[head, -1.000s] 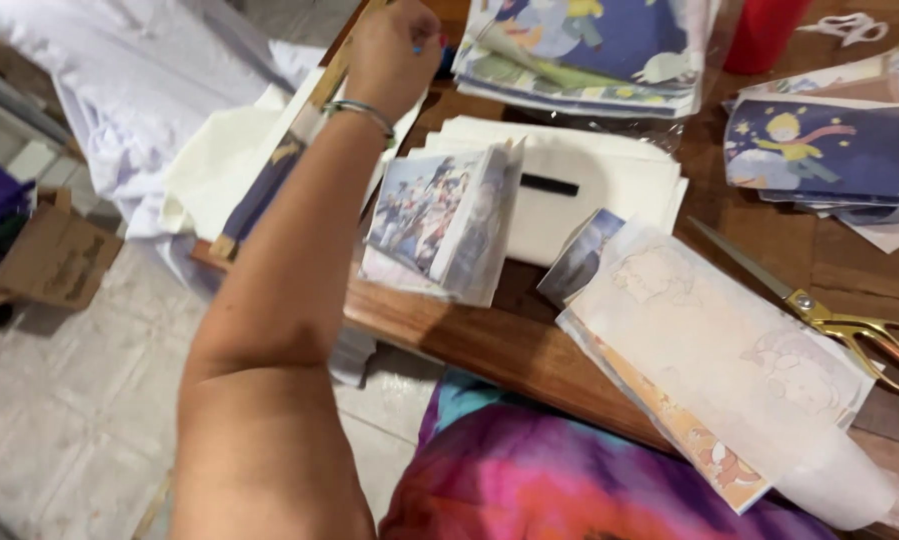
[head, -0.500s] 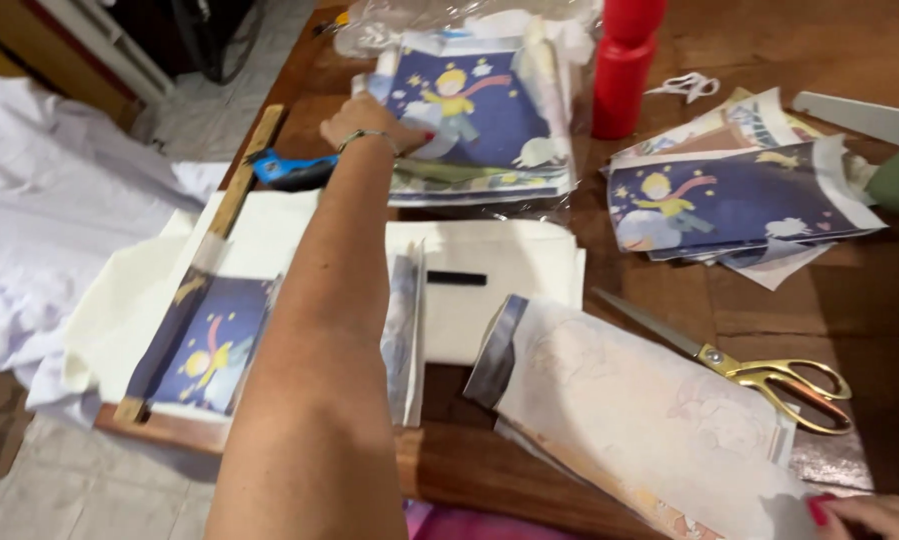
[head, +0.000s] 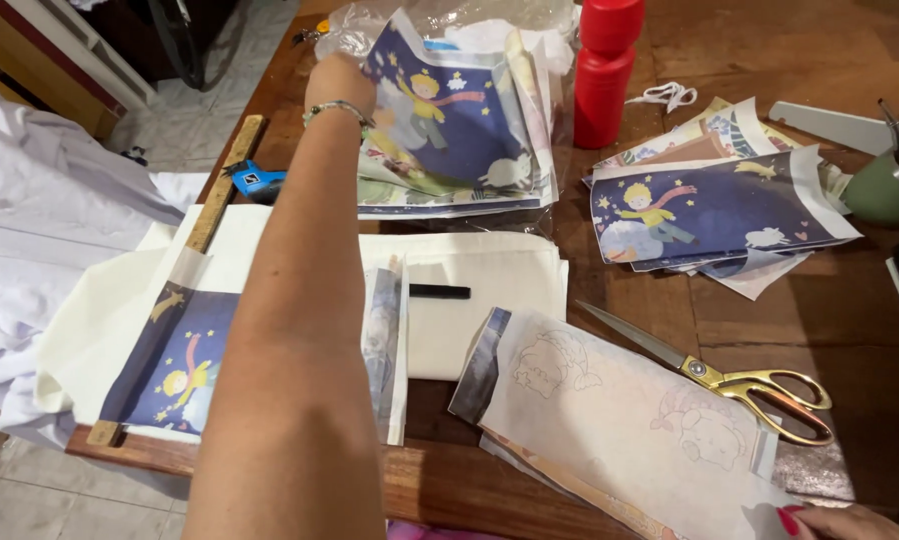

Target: Sorting and cutting printed transfer papers with scissors on a work table

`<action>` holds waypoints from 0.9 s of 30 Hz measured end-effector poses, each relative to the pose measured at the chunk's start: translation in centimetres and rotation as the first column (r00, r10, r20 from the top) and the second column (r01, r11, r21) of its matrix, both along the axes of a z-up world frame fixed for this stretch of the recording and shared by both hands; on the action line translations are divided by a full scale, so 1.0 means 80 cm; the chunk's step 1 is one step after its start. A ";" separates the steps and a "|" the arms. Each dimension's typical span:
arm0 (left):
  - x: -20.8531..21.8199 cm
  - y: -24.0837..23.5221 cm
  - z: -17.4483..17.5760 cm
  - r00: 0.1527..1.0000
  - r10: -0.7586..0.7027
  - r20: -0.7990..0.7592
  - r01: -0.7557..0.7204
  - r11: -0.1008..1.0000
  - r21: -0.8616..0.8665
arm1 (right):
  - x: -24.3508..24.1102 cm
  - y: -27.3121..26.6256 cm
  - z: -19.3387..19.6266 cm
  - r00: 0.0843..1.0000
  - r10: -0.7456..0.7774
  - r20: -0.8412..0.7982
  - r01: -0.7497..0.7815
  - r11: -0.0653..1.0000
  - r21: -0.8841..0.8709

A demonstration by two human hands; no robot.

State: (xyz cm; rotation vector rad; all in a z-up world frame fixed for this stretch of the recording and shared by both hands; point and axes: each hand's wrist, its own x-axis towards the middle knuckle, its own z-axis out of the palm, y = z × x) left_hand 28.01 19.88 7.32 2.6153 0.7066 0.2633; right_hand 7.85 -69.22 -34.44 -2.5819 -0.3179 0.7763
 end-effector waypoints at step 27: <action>-0.193 -0.069 0.170 0.645 -0.251 0.722 0.457 0.884 -0.102 | -0.161 0.348 0.304 0.706 -0.463 0.535 0.369 0.886 0.280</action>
